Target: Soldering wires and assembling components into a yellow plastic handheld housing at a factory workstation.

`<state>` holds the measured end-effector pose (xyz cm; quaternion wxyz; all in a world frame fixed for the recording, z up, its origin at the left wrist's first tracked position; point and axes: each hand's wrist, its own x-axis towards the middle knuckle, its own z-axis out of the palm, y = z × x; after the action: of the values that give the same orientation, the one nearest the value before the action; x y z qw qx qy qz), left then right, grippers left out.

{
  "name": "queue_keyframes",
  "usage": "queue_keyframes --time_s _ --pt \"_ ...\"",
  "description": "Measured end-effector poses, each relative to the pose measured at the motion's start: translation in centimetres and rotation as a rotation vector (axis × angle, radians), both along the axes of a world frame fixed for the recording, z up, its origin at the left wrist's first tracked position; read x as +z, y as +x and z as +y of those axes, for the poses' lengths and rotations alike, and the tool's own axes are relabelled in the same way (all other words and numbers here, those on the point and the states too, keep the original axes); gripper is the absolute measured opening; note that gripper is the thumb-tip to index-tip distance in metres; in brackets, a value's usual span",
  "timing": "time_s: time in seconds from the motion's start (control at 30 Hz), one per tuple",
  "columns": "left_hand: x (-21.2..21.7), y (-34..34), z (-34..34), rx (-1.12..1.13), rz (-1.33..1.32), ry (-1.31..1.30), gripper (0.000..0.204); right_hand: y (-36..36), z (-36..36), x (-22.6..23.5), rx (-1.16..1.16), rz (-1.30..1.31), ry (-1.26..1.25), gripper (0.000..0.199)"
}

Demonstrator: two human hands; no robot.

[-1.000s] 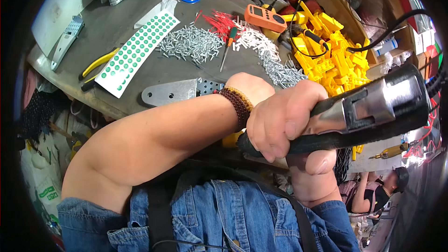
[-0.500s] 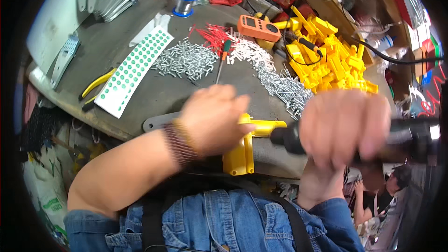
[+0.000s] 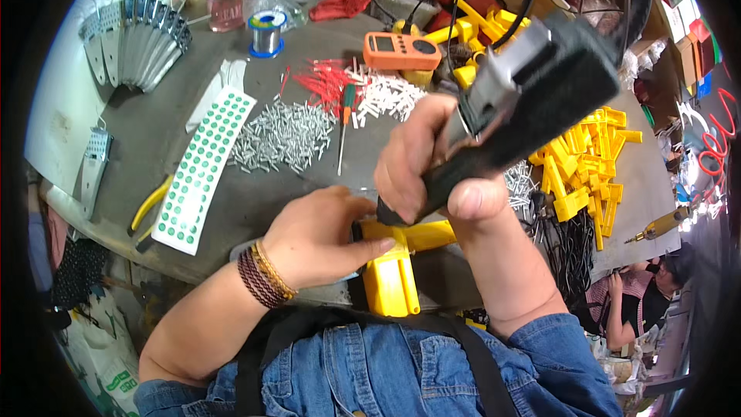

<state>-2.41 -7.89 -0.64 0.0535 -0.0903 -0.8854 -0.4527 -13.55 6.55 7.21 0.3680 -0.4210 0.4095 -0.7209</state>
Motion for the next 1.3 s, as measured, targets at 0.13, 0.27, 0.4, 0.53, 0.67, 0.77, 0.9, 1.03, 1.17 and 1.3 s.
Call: queue_keyframes --time_s 0.13,0.27,0.4,0.53,0.67,0.77,0.9,1.03,1.17,1.3 --pt "0.6 0.3 0.0 -0.022 0.014 -0.036 0.047 0.2 0.3 0.0 -0.024 0.052 -0.039 0.058" --pt "0.1 0.0 0.3 -0.050 0.174 -0.025 0.046 -0.5 0.0 2.4 0.039 0.195 0.161 0.082" --pt "1.1 1.0 0.1 -0.033 0.067 -0.168 0.046 -3.5 3.0 2.9 0.171 0.295 -0.406 0.076" --pt "1.1 1.2 -1.9 -0.273 0.179 -0.200 0.075 -3.6 10.8 -0.2 -0.337 0.278 0.125 0.057" --pt "1.2 1.4 -0.4 -0.195 0.199 -0.298 0.074 -0.6 18.8 -1.7 -0.537 -0.180 -0.323 0.036" --pt "1.5 1.1 -0.1 -0.187 0.211 -0.268 0.065 2.7 19.7 -4.3 -0.583 -0.405 -0.477 0.036" --pt "0.9 1.0 -0.3 -0.176 0.194 -0.230 0.065 4.0 18.4 -7.6 -0.554 -0.561 -0.430 0.042" --pt "1.2 1.1 0.0 -0.149 0.202 -0.225 0.065 4.1 17.3 -8.0 -0.506 -0.596 -0.462 0.043" --pt "1.0 1.1 -0.1 -0.149 0.183 -0.221 0.064 4.4 16.6 -8.3 -0.513 -0.641 -0.432 0.045" --pt "0.9 0.7 0.1 -0.129 0.225 -0.188 0.058 4.4 15.8 -8.8 -0.473 -0.627 -0.459 0.047"
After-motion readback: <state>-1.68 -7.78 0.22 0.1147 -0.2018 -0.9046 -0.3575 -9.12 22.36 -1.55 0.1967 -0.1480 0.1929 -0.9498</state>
